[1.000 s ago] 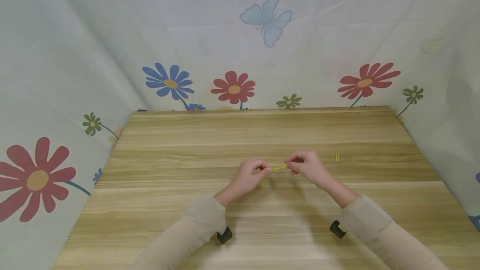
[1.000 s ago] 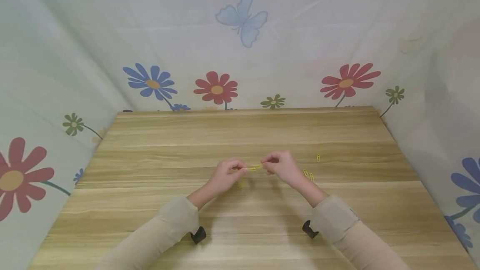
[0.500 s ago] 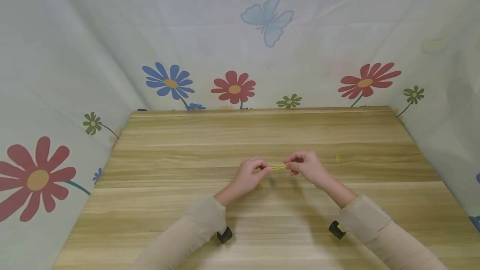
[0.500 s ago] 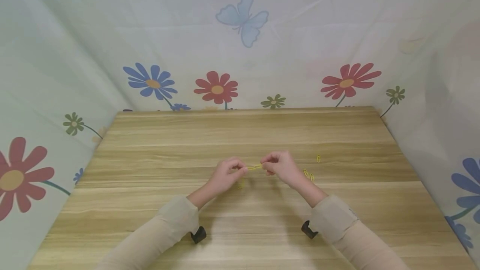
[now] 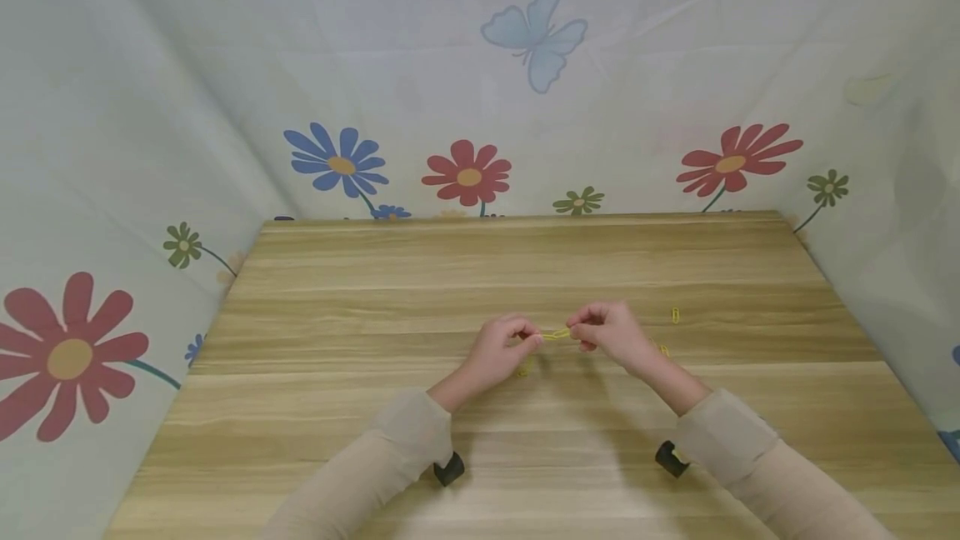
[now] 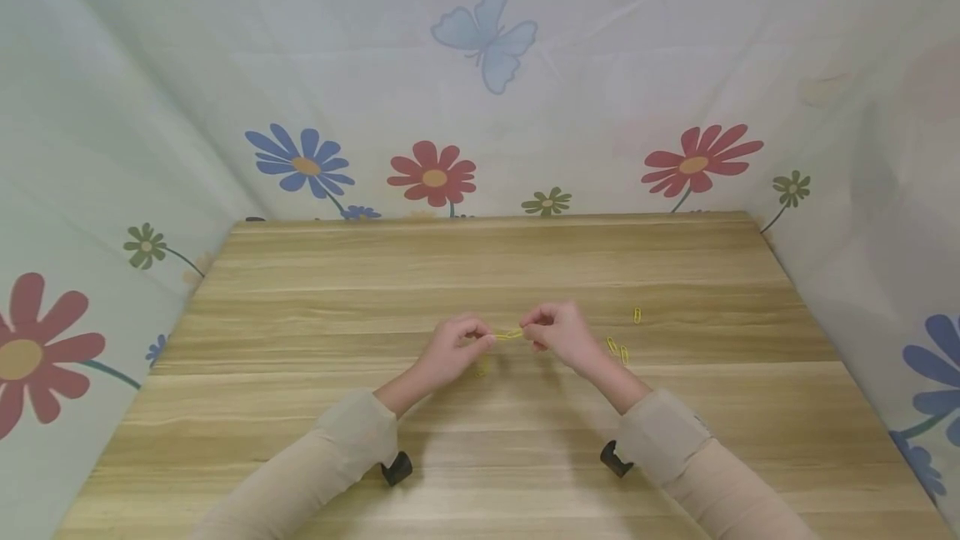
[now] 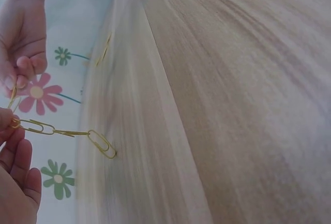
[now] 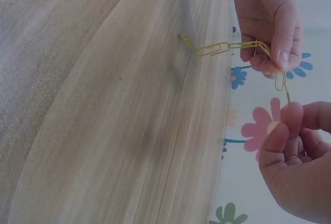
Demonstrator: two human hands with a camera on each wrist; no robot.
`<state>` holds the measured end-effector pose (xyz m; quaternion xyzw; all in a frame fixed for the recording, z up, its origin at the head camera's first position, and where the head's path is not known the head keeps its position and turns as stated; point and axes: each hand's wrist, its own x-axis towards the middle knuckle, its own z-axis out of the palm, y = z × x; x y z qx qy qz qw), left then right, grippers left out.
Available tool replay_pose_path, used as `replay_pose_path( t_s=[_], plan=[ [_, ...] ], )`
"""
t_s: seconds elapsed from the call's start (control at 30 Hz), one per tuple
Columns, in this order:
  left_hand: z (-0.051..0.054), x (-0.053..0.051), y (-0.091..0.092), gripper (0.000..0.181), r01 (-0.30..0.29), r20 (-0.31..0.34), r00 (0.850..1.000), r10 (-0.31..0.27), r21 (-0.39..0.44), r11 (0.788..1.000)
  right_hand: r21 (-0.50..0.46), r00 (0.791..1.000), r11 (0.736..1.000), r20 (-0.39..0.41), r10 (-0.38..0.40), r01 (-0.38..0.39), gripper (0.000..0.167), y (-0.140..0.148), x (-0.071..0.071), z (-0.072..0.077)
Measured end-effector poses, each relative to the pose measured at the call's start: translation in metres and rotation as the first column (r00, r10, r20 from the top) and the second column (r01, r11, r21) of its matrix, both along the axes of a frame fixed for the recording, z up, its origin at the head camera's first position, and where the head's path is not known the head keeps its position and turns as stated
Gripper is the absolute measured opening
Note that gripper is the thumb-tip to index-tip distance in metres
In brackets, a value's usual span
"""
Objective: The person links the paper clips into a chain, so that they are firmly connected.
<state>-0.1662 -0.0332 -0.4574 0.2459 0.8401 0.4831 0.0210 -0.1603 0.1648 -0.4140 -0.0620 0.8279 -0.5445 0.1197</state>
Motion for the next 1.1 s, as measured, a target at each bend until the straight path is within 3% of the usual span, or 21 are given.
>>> replay_pose_path(
  t_s=[0.53, 1.1],
  plan=[
    [0.000, 0.002, 0.000, 0.016, 0.026, -0.034, 0.999, -0.026, -0.015, 1.000, 0.098, 1.000, 0.995, -0.022, -0.014, 0.017, 0.011, -0.005, 0.002, -0.001],
    [0.000, 0.002, 0.003, 0.016, 0.018, -0.041, 0.999, -0.020, -0.036, 0.999, 0.058, 0.998, 0.998, 0.053, -0.026, 0.023, 0.013, -0.012, 0.003, 0.003]
  ],
)
